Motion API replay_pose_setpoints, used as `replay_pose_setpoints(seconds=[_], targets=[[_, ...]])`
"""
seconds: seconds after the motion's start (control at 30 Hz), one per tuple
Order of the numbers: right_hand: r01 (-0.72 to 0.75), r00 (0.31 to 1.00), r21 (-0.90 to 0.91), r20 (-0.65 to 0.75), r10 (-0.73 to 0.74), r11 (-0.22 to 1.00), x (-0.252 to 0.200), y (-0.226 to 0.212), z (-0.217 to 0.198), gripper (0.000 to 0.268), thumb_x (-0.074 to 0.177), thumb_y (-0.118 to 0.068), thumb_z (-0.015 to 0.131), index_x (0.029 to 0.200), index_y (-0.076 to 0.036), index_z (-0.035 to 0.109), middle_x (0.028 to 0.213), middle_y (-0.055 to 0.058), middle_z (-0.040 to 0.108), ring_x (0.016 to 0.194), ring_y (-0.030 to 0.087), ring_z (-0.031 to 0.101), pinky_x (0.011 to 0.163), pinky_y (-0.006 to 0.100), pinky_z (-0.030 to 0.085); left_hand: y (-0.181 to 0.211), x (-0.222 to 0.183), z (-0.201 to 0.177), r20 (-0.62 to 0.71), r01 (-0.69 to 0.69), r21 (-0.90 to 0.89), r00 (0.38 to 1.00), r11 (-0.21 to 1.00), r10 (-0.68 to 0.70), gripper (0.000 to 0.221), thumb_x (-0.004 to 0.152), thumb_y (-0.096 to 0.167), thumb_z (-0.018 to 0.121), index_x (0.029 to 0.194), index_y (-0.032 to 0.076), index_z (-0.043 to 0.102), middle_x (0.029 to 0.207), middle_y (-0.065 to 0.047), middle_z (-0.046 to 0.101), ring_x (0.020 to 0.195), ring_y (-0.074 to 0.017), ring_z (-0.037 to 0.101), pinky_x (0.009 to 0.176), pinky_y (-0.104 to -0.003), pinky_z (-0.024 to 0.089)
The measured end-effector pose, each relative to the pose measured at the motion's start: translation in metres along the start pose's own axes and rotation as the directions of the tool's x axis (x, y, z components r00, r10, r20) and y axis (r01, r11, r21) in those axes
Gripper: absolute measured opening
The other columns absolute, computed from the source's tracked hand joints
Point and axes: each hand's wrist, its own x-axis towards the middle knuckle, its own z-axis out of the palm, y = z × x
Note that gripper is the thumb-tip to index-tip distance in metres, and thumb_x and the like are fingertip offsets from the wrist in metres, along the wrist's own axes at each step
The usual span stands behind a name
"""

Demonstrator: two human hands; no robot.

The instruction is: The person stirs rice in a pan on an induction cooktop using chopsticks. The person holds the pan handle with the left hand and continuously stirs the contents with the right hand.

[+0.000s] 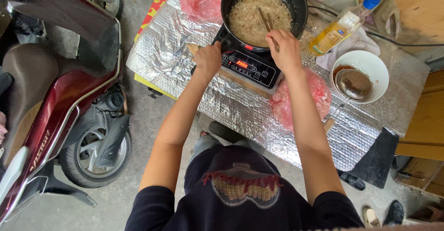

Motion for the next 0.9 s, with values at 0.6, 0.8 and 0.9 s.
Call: replay_pose_setpoints(seconds=[0.6, 0.8, 0.9], targets=[[-0.201, 0.922, 0.35, -0.249, 0.298, 0.915, 0.006, 0.073, -0.005, 0.011, 0.106, -0.01, 0.07, 0.106, 0.001, 0.073, 0.097, 0.013, 0.074, 0.083, 0.021, 0.069, 0.075, 0.03, 0.053, -0.002, -0.001, 0.009, -0.036, -0.021, -0.009, 0.999, 1.0, 0.021, 0.02, 0.096, 0.014, 0.054, 0.111, 0.008, 0.067, 0.082, -0.017, 0.074, 0.078, -0.0376, 0.074, 0.064, -0.047, 0.059], [-0.221, 0.943, 0.339, -0.167, 0.289, 0.915, 0.023, 0.091, -0.003, 0.013, 0.105, -0.012, 0.07, 0.103, 0.0, 0.074, 0.087, 0.011, 0.072, 0.077, 0.015, 0.068, 0.071, 0.028, 0.052, -0.002, -0.001, 0.007, -0.032, -0.016, -0.011, 0.999, 1.0, 0.015, 0.019, 0.1, 0.015, 0.053, 0.111, 0.008, 0.067, 0.083, -0.017, 0.074, 0.078, -0.0374, 0.074, 0.065, -0.047, 0.06], [-0.28, 0.928, 0.303, -0.158, 0.338, 0.911, 0.037, 0.099, -0.002, 0.016, 0.105, -0.017, 0.072, 0.1, -0.002, 0.076, 0.078, 0.009, 0.071, 0.069, 0.013, 0.067, 0.065, 0.028, 0.05, -0.001, -0.001, 0.005, -0.004, -0.006, -0.004, 1.0, 1.0, 0.006, 0.02, 0.101, 0.017, 0.051, 0.11, 0.008, 0.067, 0.084, -0.016, 0.074, 0.079, -0.0363, 0.074, 0.066, -0.047, 0.06]])
